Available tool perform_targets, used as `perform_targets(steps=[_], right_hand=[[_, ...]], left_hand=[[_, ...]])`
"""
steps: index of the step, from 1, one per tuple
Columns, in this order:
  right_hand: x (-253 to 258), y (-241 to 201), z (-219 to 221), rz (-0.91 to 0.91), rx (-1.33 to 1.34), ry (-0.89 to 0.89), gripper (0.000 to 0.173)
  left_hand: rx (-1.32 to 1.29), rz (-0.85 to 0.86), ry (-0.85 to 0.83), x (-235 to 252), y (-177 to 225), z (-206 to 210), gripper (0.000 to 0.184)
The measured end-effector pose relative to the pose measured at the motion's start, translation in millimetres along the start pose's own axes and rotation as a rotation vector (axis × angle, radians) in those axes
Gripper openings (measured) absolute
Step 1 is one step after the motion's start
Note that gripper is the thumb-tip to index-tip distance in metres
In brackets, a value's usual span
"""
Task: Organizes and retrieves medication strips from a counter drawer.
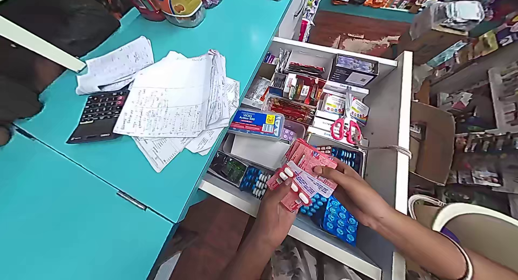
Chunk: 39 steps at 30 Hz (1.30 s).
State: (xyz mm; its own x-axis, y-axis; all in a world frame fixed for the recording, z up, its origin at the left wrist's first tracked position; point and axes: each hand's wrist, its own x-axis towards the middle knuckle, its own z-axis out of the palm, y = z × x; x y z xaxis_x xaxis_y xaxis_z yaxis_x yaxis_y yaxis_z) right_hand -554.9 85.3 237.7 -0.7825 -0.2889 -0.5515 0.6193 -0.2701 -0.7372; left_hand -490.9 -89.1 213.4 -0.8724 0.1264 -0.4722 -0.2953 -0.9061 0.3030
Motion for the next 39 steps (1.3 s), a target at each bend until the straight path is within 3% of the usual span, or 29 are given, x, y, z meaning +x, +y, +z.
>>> perform_targets(steps=[6,11,17,20,22,24,26,28,30,33,36,39], right_hand=[[-0.7,9.7,1.4,-0.006,0.022,0.018,0.047],[-12.0,25.1,11.5,-0.013,0.029,0.035,0.047],[-35.0,42.2,33.5,-0.068,-0.079,-0.112,0.052],[-39.6,47.1,30.4,-0.199,-0.337,-0.291,0.059],[-37.2,30.3,16.0,-0.279,-0.553,-0.393,0.059],[-25.9,-3.5,-6.3,-0.398,-0.821,-0.429,0.048],[1.6,-34.3,-33.8,-0.548,-1.219,-0.375,0.03],[34.6,-53.2,-53.9,-0.455,-1.657,-0.361,0.025],[59.4,-56.6,-55.1,-0.205,-1.981,-0.39,0.033],[74.9,-49.2,-36.1,0.191,-2.214,-0.462,0.043],[74.7,-42.4,-28.3,0.218,-2.258,-0.507,0.028],[71.5,-52.2,-31.8,0.094,-2.248,-0.555,0.02]], left_hand=[[0.07,0.055,-0.003,-2.5,-3.6,1.1,0.026],[0.378,0.21,0.186,-9.4,-17.0,5.7,0.034],[0.235,0.233,0.152,-18.7,-16.0,-17.5,0.058],[0.18,0.134,0.02,-24.7,-6.1,-30.3,0.039],[0.138,0.108,-0.019,-26.2,0.4,-36.2,0.037],[0.067,0.098,0.018,-28.3,7.3,-37.0,0.043],[0.071,0.08,-0.059,-29.1,13.6,-50.0,0.04],[0.083,0.051,-0.174,-28.4,16.3,-61.6,0.038],[0.086,0.039,-0.213,-27.6,16.0,-62.0,0.036],[0.105,0.037,-0.156,-30.7,12.9,-56.8,0.037],[0.128,0.023,-0.163,-28.3,14.8,-60.0,0.029],[0.157,0.02,-0.173,-29.1,19.3,-57.6,0.024]])
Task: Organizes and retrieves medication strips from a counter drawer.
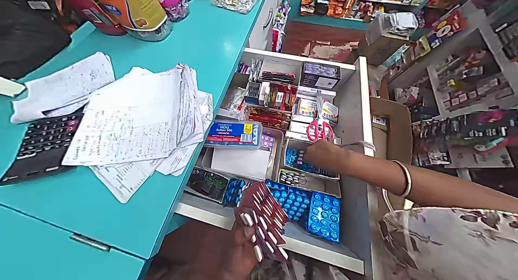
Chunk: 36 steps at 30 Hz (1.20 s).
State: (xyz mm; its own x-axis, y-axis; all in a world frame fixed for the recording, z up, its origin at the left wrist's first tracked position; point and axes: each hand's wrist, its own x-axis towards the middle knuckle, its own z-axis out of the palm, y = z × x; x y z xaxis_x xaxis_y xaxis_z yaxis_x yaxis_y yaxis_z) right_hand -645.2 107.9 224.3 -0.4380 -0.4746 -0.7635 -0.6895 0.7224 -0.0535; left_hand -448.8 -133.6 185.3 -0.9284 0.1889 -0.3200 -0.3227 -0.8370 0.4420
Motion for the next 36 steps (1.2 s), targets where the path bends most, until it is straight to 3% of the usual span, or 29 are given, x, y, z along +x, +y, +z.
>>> perform_targets(steps=[4,8,10,12,15,17,19,21,24,27,29,31,33,36], right_hand=[[-11.4,30.1,1.2,-0.166,0.08,0.127,0.022],[-40.4,42.9,7.3,-0.251,0.45,0.778,0.019],[-54.1,21.2,5.1,-0.23,0.884,0.918,0.018],[-61.9,-14.9,1.4,-0.27,1.3,0.831,0.012],[-61.3,-47.8,2.3,-0.415,1.587,0.459,0.007],[-56.2,-36.5,0.6,-0.549,1.522,0.272,0.012],[-45.0,-3.0,2.3,-0.53,1.133,0.476,0.023],[-27.3,31.8,10.2,-0.327,0.522,0.652,0.02],[-5.7,37.6,27.0,-0.183,0.125,0.341,0.025],[2.2,23.5,22.5,-0.195,-0.035,0.196,0.021],[6.8,28.1,16.2,-0.246,-0.046,0.267,0.017],[8.1,41.7,12.7,-0.3,0.039,0.422,0.013],[-2.9,50.8,6.0,-0.297,0.212,0.595,0.014],[-20.4,56.5,5.4,-0.217,0.569,0.677,0.018]], left_hand=[[0.002,0.037,-0.017,0.3,0.9,-0.4,0.024],[-0.097,0.029,-0.184,7.4,-3.1,-8.1,0.046],[-0.138,0.017,-0.273,15.1,-4.1,-7.0,0.047],[-0.08,0.043,-0.194,15.1,-6.8,-3.4,0.039],[-0.079,0.09,-0.243,17.6,-8.5,3.2,0.037],[-0.074,0.117,-0.194,16.1,-5.7,10.0,0.031],[0.02,0.143,-0.061,10.9,-3.0,10.8,0.031],[0.094,0.161,-0.011,5.0,4.3,3.2,0.03],[0.115,0.141,0.001,-6.9,20.7,-16.8,0.033],[0.022,0.088,-0.098,-4.6,35.5,-21.0,0.059],[-0.001,0.107,-0.153,-3.3,34.7,-16.6,0.047],[-0.003,0.108,-0.198,-2.0,33.8,-13.9,0.048],[0.021,0.108,-0.205,-2.6,32.0,-17.7,0.051],[0.054,0.114,-0.15,-4.6,27.2,-23.2,0.047]])
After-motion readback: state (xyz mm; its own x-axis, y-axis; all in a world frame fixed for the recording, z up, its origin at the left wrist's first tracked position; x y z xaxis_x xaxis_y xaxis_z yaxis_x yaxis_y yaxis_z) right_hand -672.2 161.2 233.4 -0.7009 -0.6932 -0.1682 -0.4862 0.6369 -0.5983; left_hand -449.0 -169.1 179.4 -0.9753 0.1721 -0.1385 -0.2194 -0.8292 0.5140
